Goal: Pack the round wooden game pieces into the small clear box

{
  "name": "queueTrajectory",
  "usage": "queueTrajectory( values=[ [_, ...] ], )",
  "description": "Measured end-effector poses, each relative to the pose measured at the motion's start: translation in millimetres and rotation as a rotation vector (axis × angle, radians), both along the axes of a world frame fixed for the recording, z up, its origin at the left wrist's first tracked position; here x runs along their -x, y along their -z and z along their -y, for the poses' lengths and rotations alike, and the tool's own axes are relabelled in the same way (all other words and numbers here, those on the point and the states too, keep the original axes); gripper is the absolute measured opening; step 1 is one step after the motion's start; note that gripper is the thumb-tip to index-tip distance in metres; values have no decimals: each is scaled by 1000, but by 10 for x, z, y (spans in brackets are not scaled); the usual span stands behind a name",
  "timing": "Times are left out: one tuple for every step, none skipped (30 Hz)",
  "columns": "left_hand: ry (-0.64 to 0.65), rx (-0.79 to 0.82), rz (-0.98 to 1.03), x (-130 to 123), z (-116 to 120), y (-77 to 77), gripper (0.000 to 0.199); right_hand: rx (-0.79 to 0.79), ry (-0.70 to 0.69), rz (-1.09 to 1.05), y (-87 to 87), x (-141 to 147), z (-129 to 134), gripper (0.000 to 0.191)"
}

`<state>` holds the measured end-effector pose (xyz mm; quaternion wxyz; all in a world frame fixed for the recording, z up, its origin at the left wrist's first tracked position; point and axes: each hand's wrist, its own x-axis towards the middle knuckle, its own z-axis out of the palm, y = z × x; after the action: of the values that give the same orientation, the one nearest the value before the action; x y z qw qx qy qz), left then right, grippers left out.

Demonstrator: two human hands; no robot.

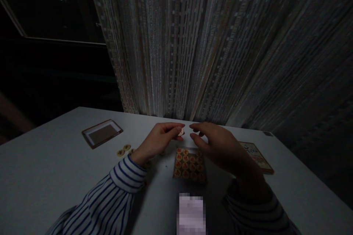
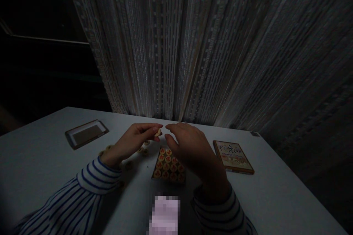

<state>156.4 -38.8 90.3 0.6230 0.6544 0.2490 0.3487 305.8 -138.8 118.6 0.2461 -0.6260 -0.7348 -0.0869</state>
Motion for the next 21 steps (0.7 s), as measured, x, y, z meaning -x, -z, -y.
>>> queueTrajectory(
  values=[
    [8,12,11,-4,-1,16,25,2,0,1,4,2,-12,28],
    [14,26,24,-8,-6,33,25,6,-1,3,9,3,-24,27],
    [19,38,34,-12,-13,51,24,10,-2,5,16,4,-38,27],
    [20,45,44,-16,-22,68,23,17,-5,7,24,5,-51,27],
    [20,48,54,-20,-33,83,22,25,-5,10,34,6,-65,27],
    [19,47,61,-24,-44,94,21,33,-5,14,46,7,-77,27],
    [18,46,65,-28,-53,103,21,40,-5,17,57,9,-89,27],
    [16,44,63,-32,-60,109,21,49,-5,20,68,12,-100,27],
    [17,41,55,-35,-63,111,21,59,-4,24,78,17,-109,26],
    [19,37,46,-38,-63,112,22,70,-2,27,87,23,-117,26],
    [25,33,35,-40,-61,111,22,78,-3,27,95,31,-124,26],
    [33,28,27,-42,-56,109,23,85,-4,25,102,38,-130,26],
    [42,26,22,-43,-51,107,24,89,-1,21,108,45,-136,27],
    [51,27,21,-43,-46,104,24,90,1,17,113,50,-141,26],
    [60,29,24,-43,-42,101,25,88,3,13,118,53,-145,26],
    [70,32,29,-41,-38,97,26,88,4,8,122,53,-148,26],
    [80,35,33,-39,-35,92,26,87,4,4,124,51,-151,25],
    [92,40,39,-36,-32,85,27,86,1,0,127,46,-152,24],
    [104,45,44,-33,-30,79,27,85,-4,-4,128,40,-152,24],
    [116,52,46,-29,-28,72,27,82,-8,-10,128,33,-151,24],
    [124,60,48,-26,-26,67,27,76,-10,-17,128,27,-148,24]
  ],
)
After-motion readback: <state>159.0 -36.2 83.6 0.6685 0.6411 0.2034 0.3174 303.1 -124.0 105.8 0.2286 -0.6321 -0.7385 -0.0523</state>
